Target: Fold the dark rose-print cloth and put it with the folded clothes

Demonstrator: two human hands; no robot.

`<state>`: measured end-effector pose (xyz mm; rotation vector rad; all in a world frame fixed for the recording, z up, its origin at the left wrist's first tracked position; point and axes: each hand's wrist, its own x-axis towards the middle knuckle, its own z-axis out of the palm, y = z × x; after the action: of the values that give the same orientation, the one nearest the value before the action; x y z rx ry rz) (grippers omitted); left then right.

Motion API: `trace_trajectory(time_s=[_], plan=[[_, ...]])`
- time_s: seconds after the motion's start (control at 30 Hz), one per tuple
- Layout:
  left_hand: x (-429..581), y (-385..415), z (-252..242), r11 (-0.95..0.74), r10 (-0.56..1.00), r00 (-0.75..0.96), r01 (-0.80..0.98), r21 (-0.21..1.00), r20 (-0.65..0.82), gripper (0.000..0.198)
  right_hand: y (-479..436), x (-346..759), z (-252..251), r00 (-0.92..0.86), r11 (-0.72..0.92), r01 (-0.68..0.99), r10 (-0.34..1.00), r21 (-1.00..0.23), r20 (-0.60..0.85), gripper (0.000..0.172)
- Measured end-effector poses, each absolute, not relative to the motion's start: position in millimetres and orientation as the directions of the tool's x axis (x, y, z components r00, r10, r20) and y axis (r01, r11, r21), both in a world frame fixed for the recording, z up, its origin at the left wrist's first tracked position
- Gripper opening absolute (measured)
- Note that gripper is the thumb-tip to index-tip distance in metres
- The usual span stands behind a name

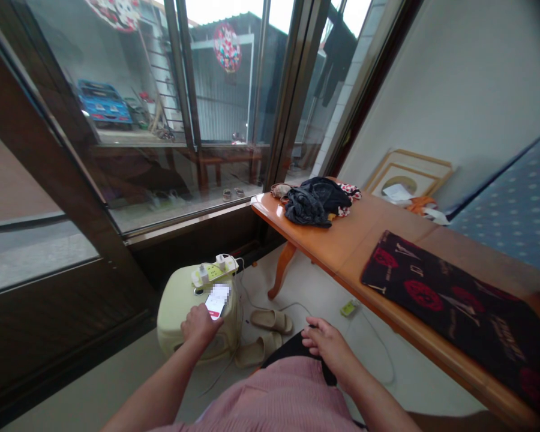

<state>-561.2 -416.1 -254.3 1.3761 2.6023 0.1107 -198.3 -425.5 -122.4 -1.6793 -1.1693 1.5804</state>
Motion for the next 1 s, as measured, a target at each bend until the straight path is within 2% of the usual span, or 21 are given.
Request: trace_trajectory(time_s=[0.6, 1.0], plan=[[-564.3, -413.5, -258.3, 0.594, 0.804, -0.577, 0.786, 0.173, -0.143, 0.060, -421.0, -190.8, -137.3, -0.076, -0.469, 0.239, 0.864, -0.850, -0.498, 0.059], [-564.3, -413.7, -265.2, 0.620, 0.785, -0.607, 0.771, 0.146, -0.128, 0.059, -421.8, -193.4, -133.7, -0.065, -0.428, 0.281, 0.884, -0.859, -0.462, 0.052]])
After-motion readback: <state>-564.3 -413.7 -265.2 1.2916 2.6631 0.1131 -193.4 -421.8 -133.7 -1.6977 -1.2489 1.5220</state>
